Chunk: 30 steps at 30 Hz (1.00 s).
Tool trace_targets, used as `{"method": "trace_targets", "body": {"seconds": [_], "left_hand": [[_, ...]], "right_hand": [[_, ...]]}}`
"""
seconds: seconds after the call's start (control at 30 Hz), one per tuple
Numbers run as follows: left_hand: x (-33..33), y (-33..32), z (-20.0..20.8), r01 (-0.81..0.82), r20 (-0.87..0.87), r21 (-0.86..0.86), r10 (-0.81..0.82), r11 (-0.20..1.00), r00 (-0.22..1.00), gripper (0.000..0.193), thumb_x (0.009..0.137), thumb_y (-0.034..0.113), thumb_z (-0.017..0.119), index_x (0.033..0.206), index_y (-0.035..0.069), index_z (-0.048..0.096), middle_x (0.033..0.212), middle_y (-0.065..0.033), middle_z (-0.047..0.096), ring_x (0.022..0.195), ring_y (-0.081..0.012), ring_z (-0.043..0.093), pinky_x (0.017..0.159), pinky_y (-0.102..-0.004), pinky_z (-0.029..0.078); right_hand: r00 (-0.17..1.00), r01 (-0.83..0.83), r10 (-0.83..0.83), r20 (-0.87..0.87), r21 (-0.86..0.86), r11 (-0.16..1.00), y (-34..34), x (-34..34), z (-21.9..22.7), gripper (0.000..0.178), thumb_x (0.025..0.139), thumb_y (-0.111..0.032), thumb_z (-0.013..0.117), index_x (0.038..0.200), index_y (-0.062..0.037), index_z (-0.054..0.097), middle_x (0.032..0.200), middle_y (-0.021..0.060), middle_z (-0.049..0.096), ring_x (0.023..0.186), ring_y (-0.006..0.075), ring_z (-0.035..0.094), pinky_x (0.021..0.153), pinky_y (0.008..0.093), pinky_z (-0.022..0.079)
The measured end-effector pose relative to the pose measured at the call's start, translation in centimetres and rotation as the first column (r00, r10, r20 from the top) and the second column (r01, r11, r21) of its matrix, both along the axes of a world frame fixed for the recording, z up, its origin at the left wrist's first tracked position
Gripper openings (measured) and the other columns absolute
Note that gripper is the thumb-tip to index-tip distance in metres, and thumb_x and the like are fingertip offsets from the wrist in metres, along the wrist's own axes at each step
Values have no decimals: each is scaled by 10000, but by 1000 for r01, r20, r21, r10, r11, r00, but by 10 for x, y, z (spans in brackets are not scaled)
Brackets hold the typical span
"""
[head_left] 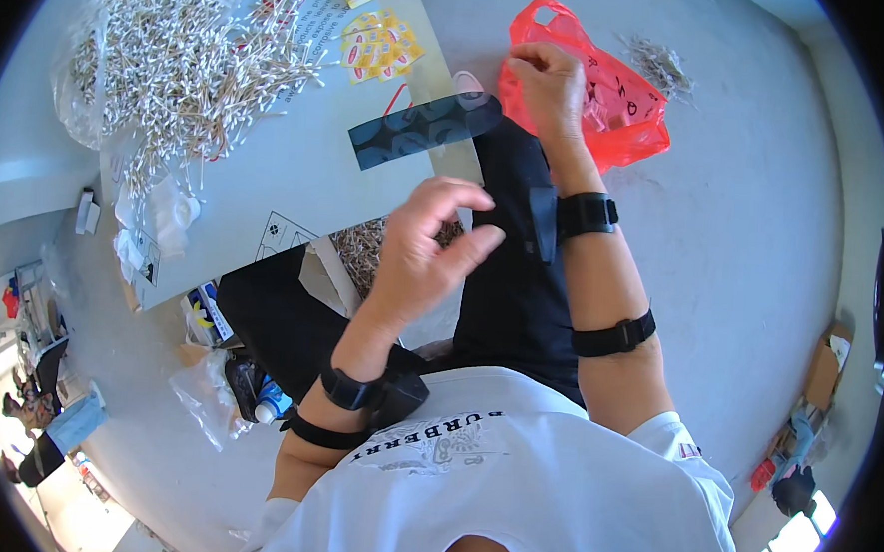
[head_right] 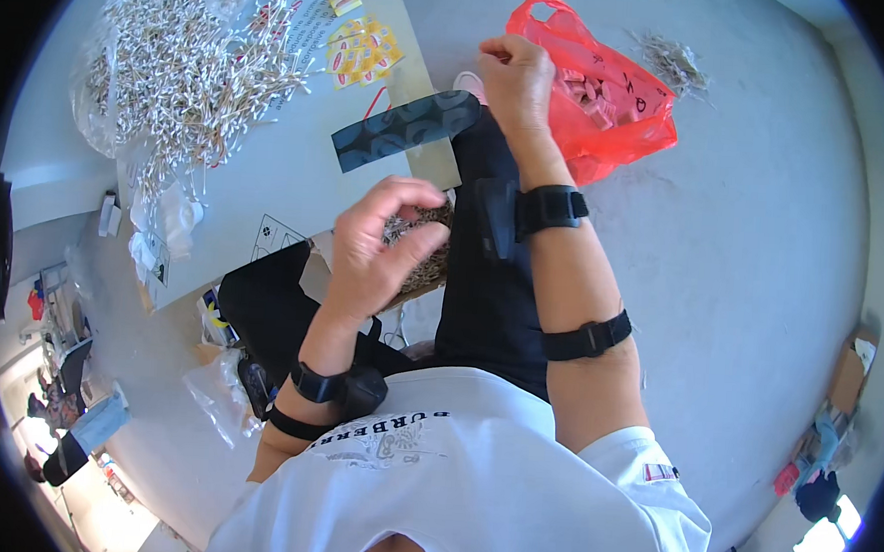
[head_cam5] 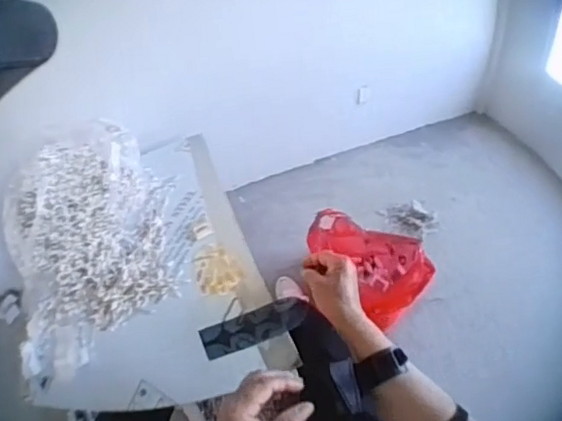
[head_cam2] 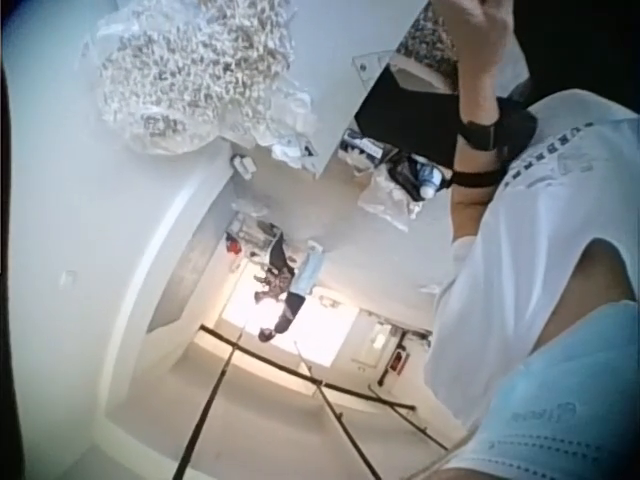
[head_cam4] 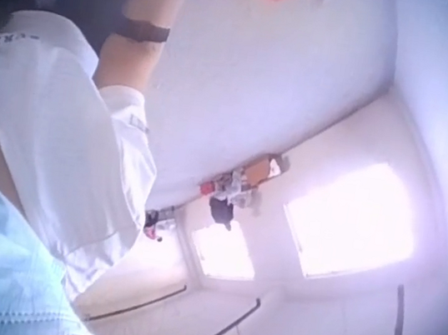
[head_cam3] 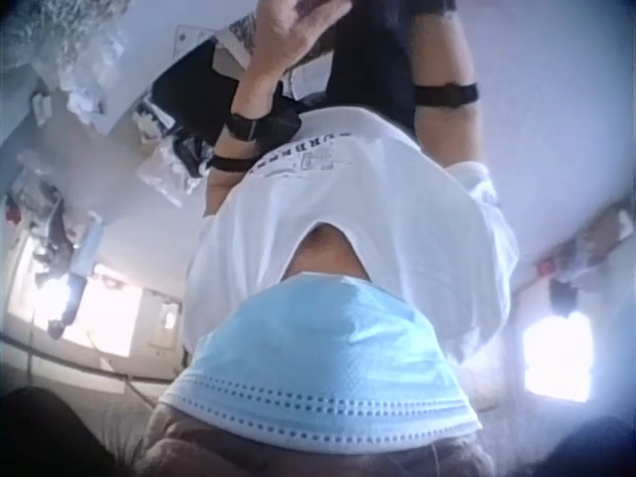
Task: Manually organizing and packing cotton swabs into small retail boxes.
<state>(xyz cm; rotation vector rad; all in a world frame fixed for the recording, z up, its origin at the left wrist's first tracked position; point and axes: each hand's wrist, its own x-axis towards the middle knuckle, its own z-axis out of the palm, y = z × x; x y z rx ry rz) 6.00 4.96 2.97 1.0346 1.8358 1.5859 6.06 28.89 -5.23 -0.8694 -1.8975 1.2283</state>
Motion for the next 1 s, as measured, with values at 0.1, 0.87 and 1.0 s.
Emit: {"method": "trace_targets", "body": {"seconds": [0.1,0.87,1.0], "left_hand": [[11,14,11,32,-295,84,-5,996,956,320,740,133,769,1004,19,629,1095,-118,612,1009,-276,574,871,-361,470],[11,28,-7,112,-187,-94,-128,989,974,344,690,151,808,921,32,583,876,-85,560,802,-233,567,751,-341,489],[13,29,-8,82,-196,-95,-99,992,976,336,679,163,804,887,37,572,850,-80,555,779,-224,563,730,-334,488]], "right_hand": [[997,-50,47,60,45,998,-27,-19,8,124,794,-50,687,894,10,727,753,59,702,687,104,636,646,243,513],[914,-246,38,405,475,845,-68,-26,0,99,757,-71,574,803,-49,659,817,141,665,738,347,673,648,435,548],[873,-336,34,487,547,767,-69,-23,-3,88,783,-77,578,834,-54,646,836,133,653,724,347,667,629,444,545]]}}
